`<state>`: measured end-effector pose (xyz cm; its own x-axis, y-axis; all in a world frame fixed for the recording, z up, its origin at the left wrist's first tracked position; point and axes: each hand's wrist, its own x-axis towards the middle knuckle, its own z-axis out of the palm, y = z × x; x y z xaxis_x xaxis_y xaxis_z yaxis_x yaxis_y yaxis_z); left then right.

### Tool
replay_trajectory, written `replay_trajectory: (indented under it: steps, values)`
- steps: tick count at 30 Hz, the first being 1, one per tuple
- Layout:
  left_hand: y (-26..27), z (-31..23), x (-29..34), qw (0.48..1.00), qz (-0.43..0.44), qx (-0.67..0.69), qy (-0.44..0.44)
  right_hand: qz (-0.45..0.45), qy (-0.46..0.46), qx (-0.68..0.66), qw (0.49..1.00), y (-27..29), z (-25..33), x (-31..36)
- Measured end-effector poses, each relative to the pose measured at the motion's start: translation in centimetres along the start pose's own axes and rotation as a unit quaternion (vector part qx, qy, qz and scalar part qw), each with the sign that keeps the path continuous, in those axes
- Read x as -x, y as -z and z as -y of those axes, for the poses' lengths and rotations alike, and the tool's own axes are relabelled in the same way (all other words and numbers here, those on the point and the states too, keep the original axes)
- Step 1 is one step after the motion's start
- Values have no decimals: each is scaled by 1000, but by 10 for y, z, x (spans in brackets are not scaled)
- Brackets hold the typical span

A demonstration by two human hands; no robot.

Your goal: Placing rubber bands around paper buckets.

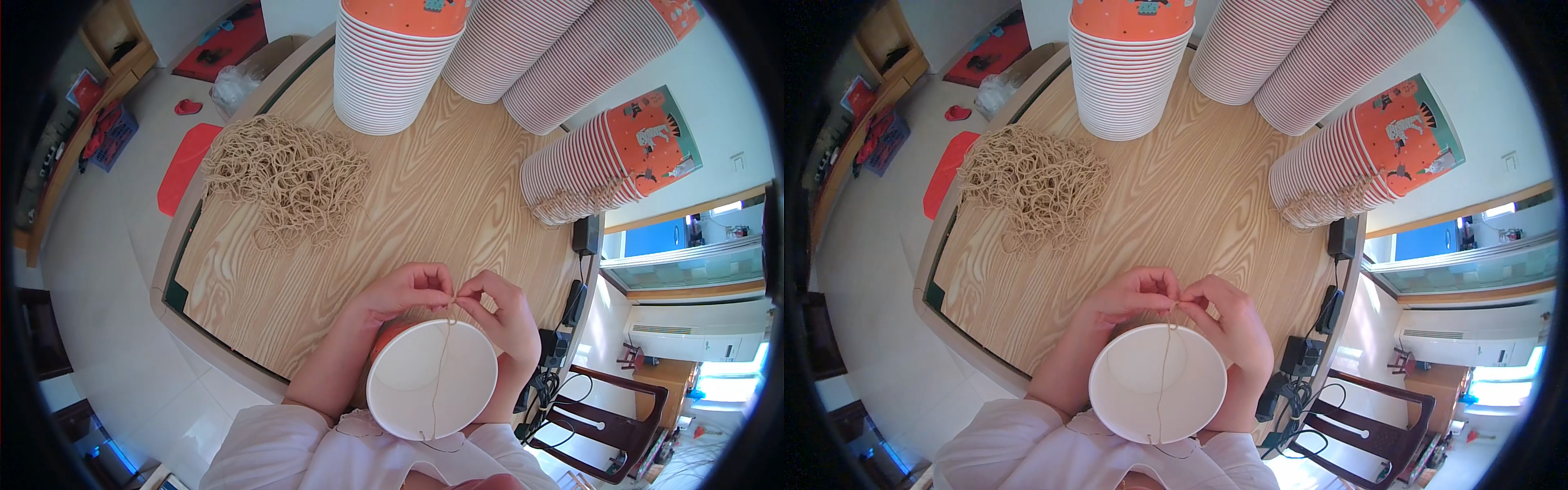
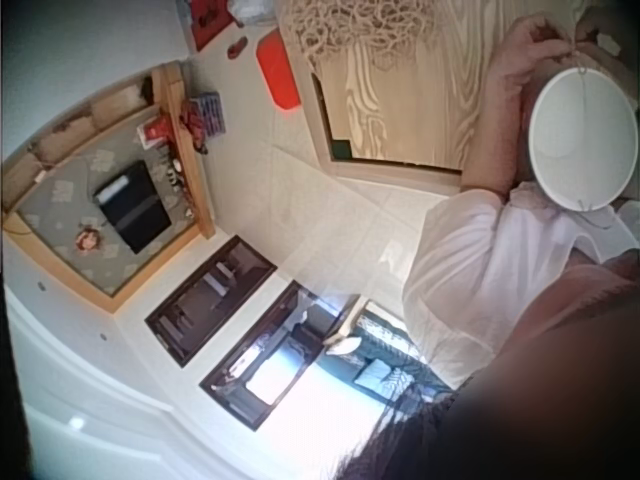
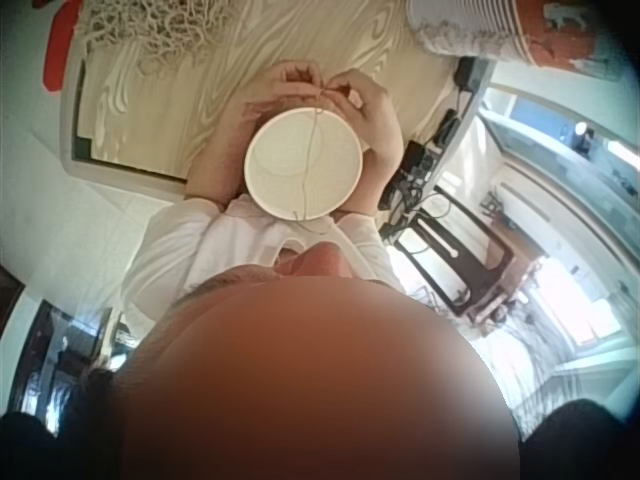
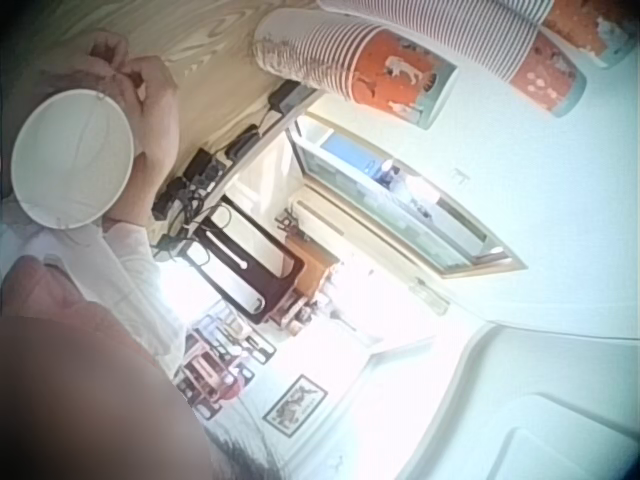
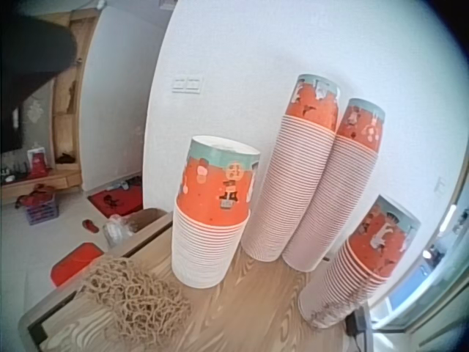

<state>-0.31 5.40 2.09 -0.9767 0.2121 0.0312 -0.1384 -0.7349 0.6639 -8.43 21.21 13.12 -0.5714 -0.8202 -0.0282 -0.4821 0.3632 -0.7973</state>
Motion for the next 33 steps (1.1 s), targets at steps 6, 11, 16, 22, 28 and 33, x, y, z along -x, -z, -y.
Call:
replay_trajectory:
  steps: [6,11,16,22,28,33]
  values:
    - [3,3,0,1000,-2,7,0,11,12,-16,1000,4,-1,2]
    - [4,4,0,998,-36,47,19,47,49,-48,997,8,1,0]
    - [6,7,0,998,-23,54,11,75,64,-70,993,8,-3,0]
    - [4,5,0,999,-27,47,1,78,5,-54,995,7,-9,-1]
    - [2,2,0,998,-34,51,-14,127,-48,-74,988,2,-6,-3]
    - [4,4,-1,1000,-20,11,-15,123,-23,-94,988,3,-6,-2]
